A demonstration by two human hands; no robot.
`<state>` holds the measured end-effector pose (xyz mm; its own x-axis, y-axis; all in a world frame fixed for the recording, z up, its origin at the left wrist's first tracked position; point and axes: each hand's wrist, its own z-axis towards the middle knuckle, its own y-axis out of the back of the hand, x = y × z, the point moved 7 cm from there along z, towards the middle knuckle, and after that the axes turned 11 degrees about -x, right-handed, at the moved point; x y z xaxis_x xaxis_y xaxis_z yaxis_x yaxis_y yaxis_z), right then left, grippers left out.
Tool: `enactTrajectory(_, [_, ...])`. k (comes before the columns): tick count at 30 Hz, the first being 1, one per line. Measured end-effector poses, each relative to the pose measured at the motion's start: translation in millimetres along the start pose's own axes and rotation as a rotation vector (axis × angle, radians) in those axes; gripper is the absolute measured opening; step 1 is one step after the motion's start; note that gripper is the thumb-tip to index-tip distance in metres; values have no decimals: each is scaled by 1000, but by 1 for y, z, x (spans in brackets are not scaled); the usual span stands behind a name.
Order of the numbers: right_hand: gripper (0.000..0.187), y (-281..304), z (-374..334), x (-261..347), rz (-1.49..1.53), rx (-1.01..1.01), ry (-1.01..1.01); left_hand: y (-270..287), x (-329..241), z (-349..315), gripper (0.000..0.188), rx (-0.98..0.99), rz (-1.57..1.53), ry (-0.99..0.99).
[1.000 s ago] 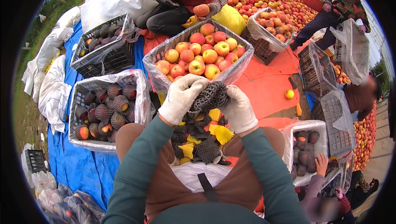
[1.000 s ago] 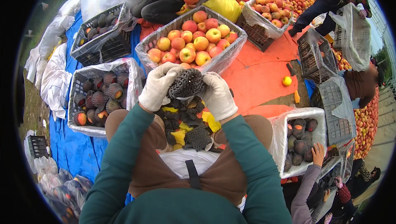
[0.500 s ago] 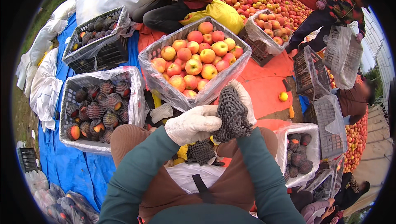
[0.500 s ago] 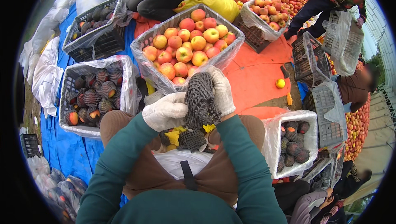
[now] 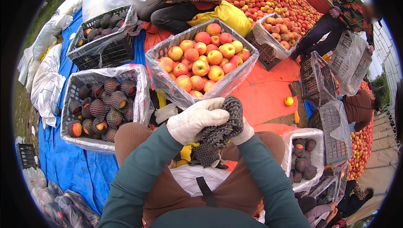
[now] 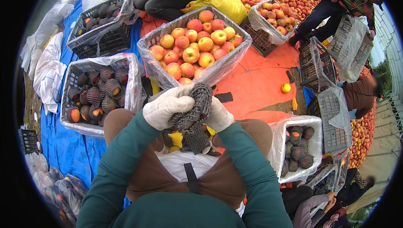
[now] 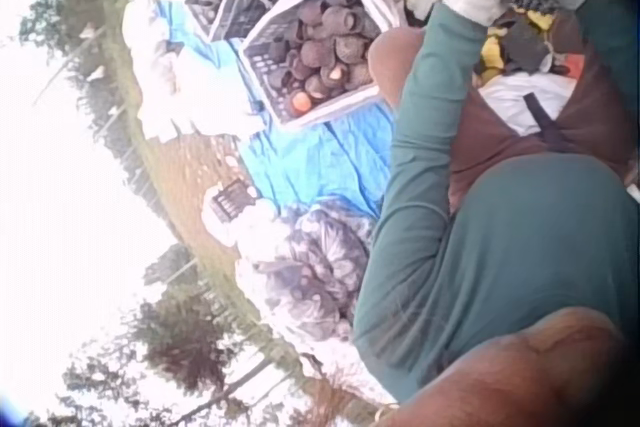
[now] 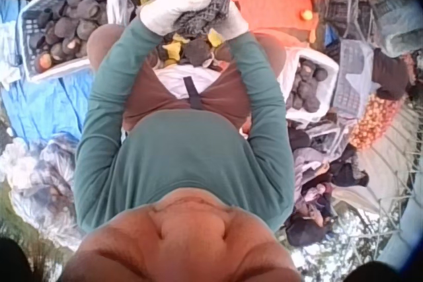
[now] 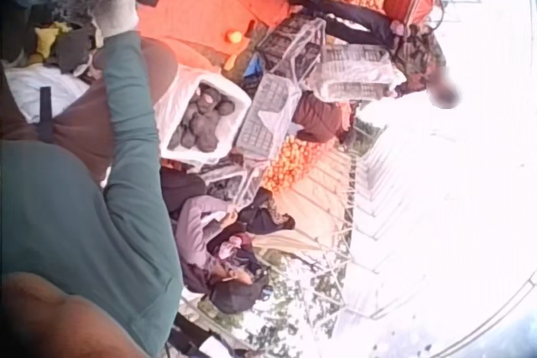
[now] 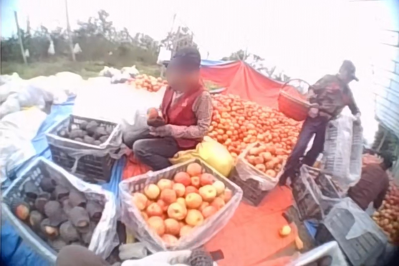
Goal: The person picks apples from a crate, places each apple into a protective foam net, and then puts the netted apple into a basket. The person repeats this process continuously.
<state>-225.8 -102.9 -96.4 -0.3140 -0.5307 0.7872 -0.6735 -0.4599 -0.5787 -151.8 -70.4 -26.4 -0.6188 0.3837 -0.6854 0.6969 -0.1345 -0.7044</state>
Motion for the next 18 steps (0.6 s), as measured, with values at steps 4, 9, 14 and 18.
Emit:
enactTrajectory(4, [34,8,-10,18,251,20,-35,18,-6,2,29,-98,224,-11])
enactTrajectory(9, [21,19,-4,34,154,-240,70,25,-28,6,34,-165,480,-349])
enactTrajectory(14, [35,0,-5,30,-10,41,-32,41,-39,5,24,-293,296,-278])
enactTrajectory(18, [44,-1,-1,17,-281,-76,20,45,-47,3,24,-390,345,-347])
